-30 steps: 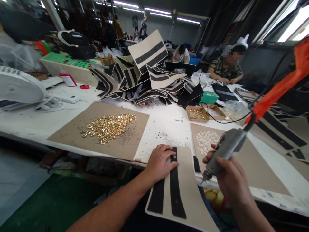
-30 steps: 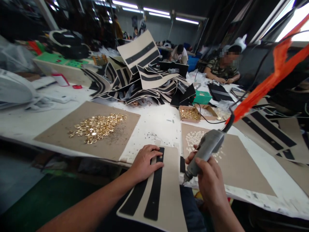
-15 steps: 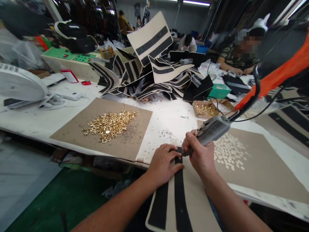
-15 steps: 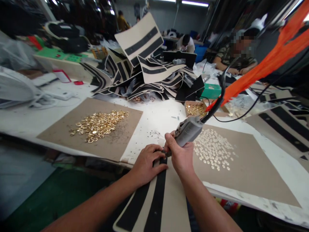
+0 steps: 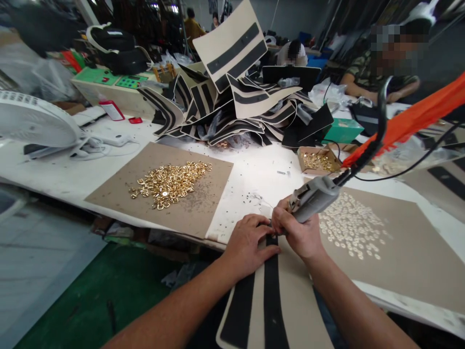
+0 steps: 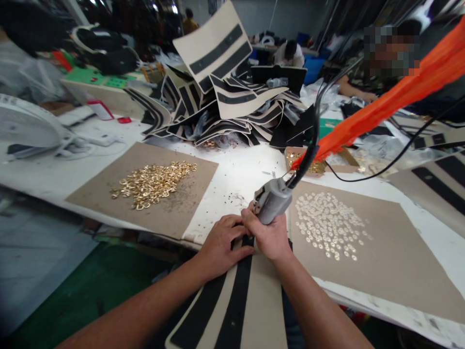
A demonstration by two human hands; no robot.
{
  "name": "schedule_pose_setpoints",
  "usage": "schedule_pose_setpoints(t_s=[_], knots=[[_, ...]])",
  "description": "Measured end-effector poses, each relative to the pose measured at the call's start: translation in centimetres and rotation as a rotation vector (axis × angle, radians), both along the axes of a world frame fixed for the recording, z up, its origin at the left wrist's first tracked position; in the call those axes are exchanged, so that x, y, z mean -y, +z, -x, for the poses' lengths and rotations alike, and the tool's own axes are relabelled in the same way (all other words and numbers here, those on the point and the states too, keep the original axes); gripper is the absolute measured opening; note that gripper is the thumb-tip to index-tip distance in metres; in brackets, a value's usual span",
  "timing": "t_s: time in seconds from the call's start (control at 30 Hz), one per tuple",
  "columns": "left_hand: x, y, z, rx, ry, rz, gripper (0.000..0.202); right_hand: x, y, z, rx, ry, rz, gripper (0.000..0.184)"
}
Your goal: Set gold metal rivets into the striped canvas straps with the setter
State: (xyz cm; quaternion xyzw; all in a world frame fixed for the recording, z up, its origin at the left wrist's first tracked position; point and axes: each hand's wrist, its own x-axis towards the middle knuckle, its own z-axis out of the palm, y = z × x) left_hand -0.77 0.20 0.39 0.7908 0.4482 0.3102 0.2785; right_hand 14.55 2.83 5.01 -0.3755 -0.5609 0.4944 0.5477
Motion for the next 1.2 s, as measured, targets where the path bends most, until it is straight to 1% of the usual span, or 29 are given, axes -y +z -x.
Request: schedule_pose_setpoints(t_s=[0.1, 0.2, 0.33, 0.47, 0.63, 0.83, 0.97, 1.1, 1.2], knots=[[0.0, 0.0, 0.0, 0.023, 0.002, 0.009, 0.035, -0.1, 0.0, -0.2, -0.009, 0.071, 0.008, 0.028], [-0.1, 0.0, -0.2, 0.052, 0.017, 0.029, 0.035, -0.1, -0.6, -0.4, -0.015, 0.116, 0.027, 0.026], [0.0, 0.1, -0.3, 0.071, 0.021, 0.027, 0.036, -0.3, -1.0, -0.7, -0.010, 0.118, 0.092, 0.028], [0.1, -0.1, -0.3, 0.047, 0.030, 0.006, 0.034, -0.3, -0.5, -0.6, 0.020, 0.121, 0.121, 0.026], [0.2, -0.3, -0.4, 0.009, 0.024, -0.029, 0.037, 0.3, -0.3, -0.6, 0.003, 0.055, 0.094, 0.027], [0.4, 0.1, -0.4, 0.007, 0.027, -0.036, 0.040, 0.6, -0.1, -0.8, -0.067, 0.000, 0.017, 0.032], [0.4, 0.2, -0.5, -0.002, 0.045, -0.025, 0.044, 0.6, 0.9, -1.2, -0.167, -0.091, 0.071, 0.032], [0.4, 0.1, -0.5, 0.017, 0.068, -0.016, 0.043, 0.8, 2.0, -2.5, -0.330, -0.177, 0.149, 0.035], [0.4, 0.1, -0.5, 0.026, 0.069, -0.004, 0.042, 1.0, 2.3, -3.1, -0.418, -0.259, 0.158, 0.039]])
